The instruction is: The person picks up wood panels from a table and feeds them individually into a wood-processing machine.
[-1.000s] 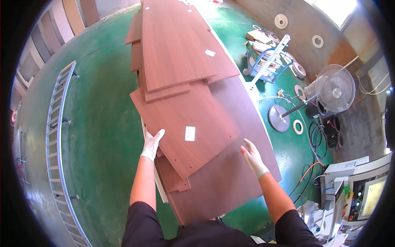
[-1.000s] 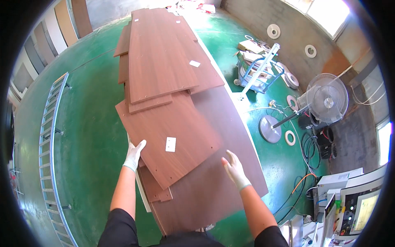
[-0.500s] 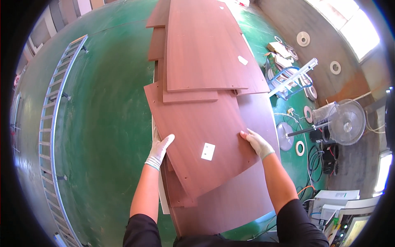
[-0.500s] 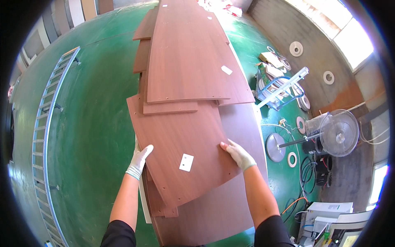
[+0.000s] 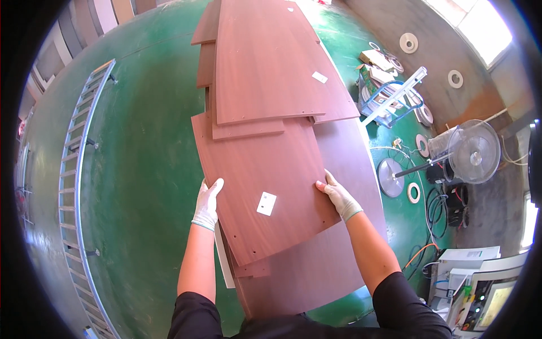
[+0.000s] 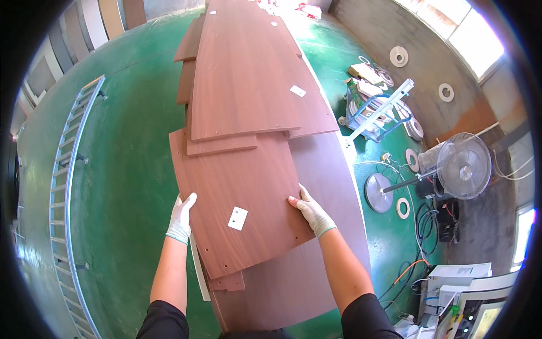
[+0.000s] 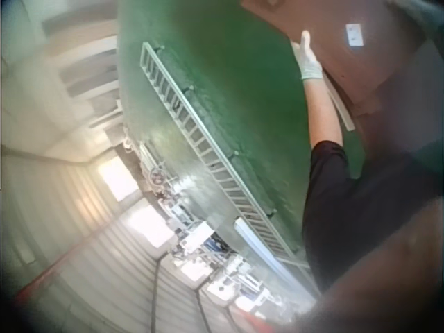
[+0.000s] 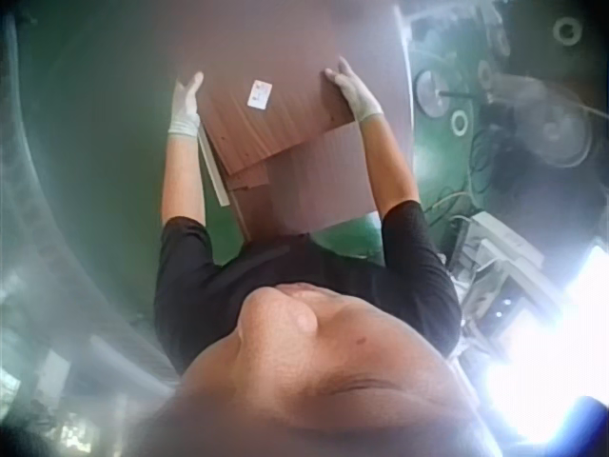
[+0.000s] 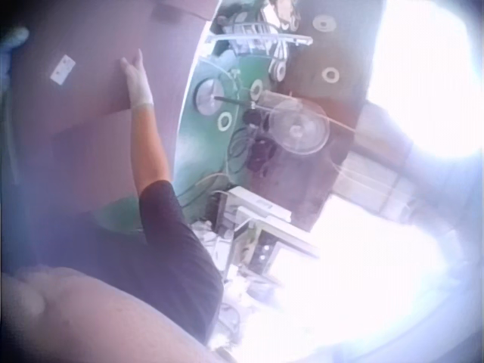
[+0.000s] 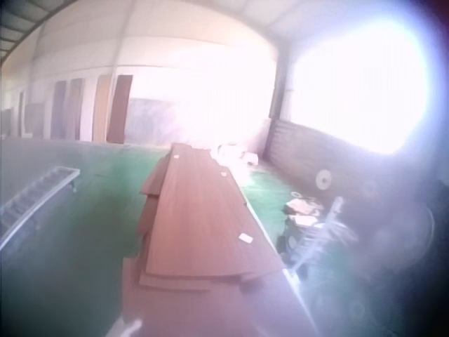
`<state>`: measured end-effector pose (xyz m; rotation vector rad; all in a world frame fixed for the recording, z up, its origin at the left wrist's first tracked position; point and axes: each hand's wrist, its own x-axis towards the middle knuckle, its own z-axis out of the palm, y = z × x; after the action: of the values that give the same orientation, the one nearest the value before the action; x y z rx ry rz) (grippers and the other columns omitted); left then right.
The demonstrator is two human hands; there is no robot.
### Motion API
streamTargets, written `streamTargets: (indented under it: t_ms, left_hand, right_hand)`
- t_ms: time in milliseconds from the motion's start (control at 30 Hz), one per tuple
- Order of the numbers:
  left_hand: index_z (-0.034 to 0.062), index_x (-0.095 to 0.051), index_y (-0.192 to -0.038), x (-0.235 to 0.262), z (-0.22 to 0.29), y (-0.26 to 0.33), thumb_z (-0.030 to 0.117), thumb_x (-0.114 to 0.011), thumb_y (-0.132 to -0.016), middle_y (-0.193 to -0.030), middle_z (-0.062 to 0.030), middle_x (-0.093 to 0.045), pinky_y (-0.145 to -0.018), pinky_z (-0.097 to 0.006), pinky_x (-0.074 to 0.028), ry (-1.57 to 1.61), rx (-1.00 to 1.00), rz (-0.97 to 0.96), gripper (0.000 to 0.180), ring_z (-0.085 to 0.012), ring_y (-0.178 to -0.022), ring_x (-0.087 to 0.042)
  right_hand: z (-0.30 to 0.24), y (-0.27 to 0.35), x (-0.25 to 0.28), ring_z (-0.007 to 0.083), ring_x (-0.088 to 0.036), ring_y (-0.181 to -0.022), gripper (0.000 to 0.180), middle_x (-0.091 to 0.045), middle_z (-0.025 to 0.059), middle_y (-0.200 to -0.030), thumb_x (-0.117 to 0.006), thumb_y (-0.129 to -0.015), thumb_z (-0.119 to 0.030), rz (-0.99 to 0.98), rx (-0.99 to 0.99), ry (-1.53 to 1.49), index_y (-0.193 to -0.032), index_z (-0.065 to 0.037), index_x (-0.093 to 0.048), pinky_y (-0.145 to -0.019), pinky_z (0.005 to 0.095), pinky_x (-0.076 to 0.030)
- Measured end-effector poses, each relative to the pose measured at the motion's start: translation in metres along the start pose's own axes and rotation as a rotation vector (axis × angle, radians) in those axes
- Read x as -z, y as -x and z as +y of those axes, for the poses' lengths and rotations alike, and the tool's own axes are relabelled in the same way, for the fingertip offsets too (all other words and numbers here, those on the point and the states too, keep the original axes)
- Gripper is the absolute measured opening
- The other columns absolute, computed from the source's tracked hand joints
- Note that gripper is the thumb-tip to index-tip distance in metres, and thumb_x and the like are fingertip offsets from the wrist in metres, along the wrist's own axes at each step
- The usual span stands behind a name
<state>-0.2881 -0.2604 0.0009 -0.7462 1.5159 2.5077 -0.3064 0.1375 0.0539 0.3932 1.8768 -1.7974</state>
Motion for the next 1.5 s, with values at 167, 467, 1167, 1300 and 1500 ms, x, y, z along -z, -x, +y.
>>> streamTargets:
  t_ms: [167,467,1167,1300,1500]
  left_hand:
    - [0.0047,-0.049,-0.148,0.012,-0.006,0.021,0.016,-0.072,-0.098,-0.14,-0.0102,-0.061,-0.107,-0.042,-0.051,-0.04,0.002,-0.001,0.056,-0.0246,-0.125,-0.061]
    - [0.0058,-0.045,-0.149,0.046,-0.056,0.114,0.016,-0.069,-0.099,-0.14,-0.013,-0.06,-0.105,-0.051,-0.054,-0.005,0.054,-0.019,0.057,-0.0314,-0.126,-0.062]
    - [0.0073,-0.042,-0.152,0.067,-0.127,0.275,0.014,-0.063,-0.103,-0.145,-0.0143,-0.057,-0.105,-0.054,-0.054,-0.001,0.103,-0.05,0.053,-0.0337,-0.128,-0.061]
    - [0.0029,-0.042,-0.152,0.066,-0.142,0.285,0.024,-0.07,-0.102,-0.147,-0.0118,-0.055,-0.112,-0.043,-0.046,-0.151,0.02,0.045,0.061,-0.0261,-0.132,-0.055]
    - [-0.008,-0.047,-0.142,0.081,-0.18,0.307,0.034,-0.065,-0.105,-0.14,-0.0163,-0.058,-0.111,-0.038,-0.044,-0.386,-0.236,0.3,0.059,-0.0268,-0.125,-0.057]
  right_hand:
    - [0.018,0.034,-0.007,0.0256,-0.029,-0.155,0.085,-0.028,0.0134,-0.171,-0.066,-0.101,-0.025,-0.03,0.025,-0.057,-0.168,-0.005,-0.017,-0.125,0.0369,-0.024]
    - [0.074,0.13,-0.012,0.0227,-0.029,-0.155,0.086,-0.03,0.0106,-0.17,-0.067,-0.1,-0.024,-0.064,0.024,-0.13,-0.168,-0.006,-0.017,-0.126,0.0375,-0.022]
    - [0.152,0.287,-0.004,0.024,-0.031,-0.155,0.088,-0.031,0.0113,-0.169,-0.068,-0.099,-0.019,0.001,-0.078,-0.247,-0.168,-0.007,-0.016,-0.126,0.0372,-0.026]
    - [0.198,0.281,0.011,0.0257,-0.037,-0.152,0.084,-0.038,0.0144,-0.166,-0.069,-0.1,-0.028,0.014,0.108,-0.088,-0.166,-0.006,-0.022,-0.124,0.0365,-0.03]
    - [0.214,0.322,-0.001,0.0349,-0.063,-0.13,0.066,-0.065,0.0239,-0.139,-0.069,-0.098,-0.042,0.405,0.114,0.454,-0.149,-0.003,-0.053,-0.11,0.0392,-0.048]
